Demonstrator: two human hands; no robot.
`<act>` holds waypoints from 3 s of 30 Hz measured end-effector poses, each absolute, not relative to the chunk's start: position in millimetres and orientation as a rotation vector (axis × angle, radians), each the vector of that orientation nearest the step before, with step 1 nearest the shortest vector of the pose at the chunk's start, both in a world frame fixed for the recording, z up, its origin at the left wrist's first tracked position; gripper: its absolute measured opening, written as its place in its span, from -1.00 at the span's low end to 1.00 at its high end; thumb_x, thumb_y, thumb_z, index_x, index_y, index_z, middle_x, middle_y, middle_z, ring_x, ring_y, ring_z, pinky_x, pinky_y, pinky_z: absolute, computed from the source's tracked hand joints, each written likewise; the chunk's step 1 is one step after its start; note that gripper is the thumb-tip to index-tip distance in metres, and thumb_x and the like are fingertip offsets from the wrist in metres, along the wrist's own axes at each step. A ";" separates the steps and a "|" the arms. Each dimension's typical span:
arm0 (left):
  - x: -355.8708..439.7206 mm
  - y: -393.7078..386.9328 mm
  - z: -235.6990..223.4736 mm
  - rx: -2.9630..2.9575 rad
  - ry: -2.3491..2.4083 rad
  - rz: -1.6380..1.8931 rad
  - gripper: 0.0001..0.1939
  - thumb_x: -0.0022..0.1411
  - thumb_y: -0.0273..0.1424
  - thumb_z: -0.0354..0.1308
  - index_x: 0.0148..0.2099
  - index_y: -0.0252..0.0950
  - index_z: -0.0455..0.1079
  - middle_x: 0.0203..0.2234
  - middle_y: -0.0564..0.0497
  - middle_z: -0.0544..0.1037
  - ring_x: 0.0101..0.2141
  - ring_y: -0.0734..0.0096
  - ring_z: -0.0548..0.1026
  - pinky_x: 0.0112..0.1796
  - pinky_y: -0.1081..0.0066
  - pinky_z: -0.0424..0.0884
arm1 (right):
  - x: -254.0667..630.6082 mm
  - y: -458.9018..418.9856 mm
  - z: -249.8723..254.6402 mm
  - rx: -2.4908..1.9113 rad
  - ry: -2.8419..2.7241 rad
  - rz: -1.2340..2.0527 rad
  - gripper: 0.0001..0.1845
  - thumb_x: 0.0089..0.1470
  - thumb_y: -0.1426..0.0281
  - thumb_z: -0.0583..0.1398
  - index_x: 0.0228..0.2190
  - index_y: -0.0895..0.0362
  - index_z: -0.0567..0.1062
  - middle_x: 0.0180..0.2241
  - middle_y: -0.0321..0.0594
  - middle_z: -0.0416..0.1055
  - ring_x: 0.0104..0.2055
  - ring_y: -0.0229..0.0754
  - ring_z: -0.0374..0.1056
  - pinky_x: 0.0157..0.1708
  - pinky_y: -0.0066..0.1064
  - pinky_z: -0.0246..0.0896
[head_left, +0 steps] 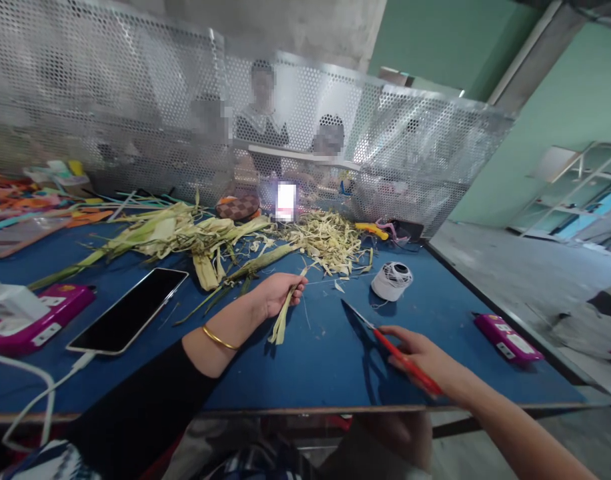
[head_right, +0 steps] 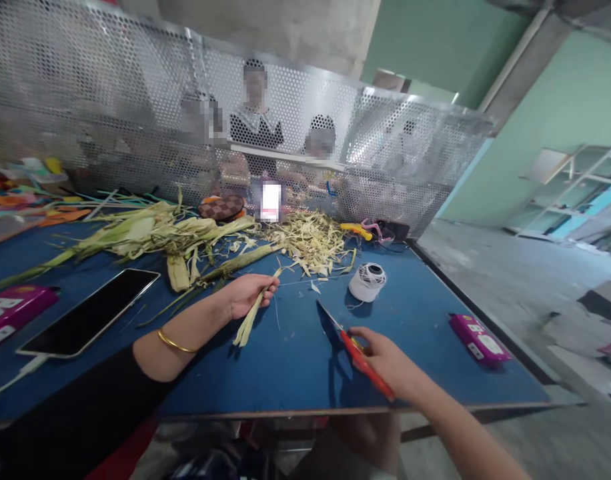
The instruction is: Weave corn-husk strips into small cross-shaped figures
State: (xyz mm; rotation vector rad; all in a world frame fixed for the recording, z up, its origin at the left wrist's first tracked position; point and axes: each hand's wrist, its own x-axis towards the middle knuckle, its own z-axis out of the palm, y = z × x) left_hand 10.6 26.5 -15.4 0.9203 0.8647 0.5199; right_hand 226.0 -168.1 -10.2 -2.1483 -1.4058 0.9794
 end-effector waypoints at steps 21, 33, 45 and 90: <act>12.6 20.8 -9.9 0.949 0.872 0.529 -0.81 0.26 -0.56 -0.05 -0.41 -0.37 0.27 -0.66 0.15 0.22 -0.70 0.67 0.16 -0.65 0.62 0.15 | 203.0 -126.0 3.3 -1.563 -0.836 1.269 -0.62 -0.05 0.10 0.28 -0.36 0.14 0.40 -0.60 -0.41 0.31 -0.74 -0.45 0.11 -0.76 -0.56 0.23; 4.4 24.3 4.5 0.958 0.841 0.590 -0.79 0.29 -0.55 -0.09 -0.41 -0.36 0.25 -0.64 0.14 0.22 -0.68 0.68 0.16 -0.63 0.62 0.15 | 219.4 -139.7 -2.2 -1.926 -1.442 0.907 -0.57 -0.13 0.11 0.26 -0.27 0.16 0.52 -0.51 -0.28 0.48 -0.54 -0.26 0.32 -0.55 -0.45 0.23; -4.7 32.3 17.4 0.926 0.817 0.647 -0.82 0.29 -0.53 -0.10 -0.38 -0.33 0.22 -0.63 0.14 0.21 -0.67 0.68 0.14 -0.63 0.63 0.12 | 239.4 -63.6 36.3 -2.316 -1.842 0.432 -0.71 -0.01 0.27 0.14 -0.37 0.15 0.62 -0.52 -0.19 0.50 -0.48 -0.18 0.33 -0.51 -0.44 0.11; -1.3 29.6 11.1 0.958 0.827 0.602 -0.81 0.25 -0.54 -0.08 -0.42 -0.34 0.25 -0.59 0.14 0.22 -0.66 0.67 0.14 -0.61 0.57 0.09 | 301.6 6.1 116.1 -2.488 -1.956 1.249 -0.78 -0.11 0.33 0.33 -0.43 0.25 0.53 -0.72 -0.36 0.23 -0.74 -0.45 0.01 -0.73 -0.56 -0.16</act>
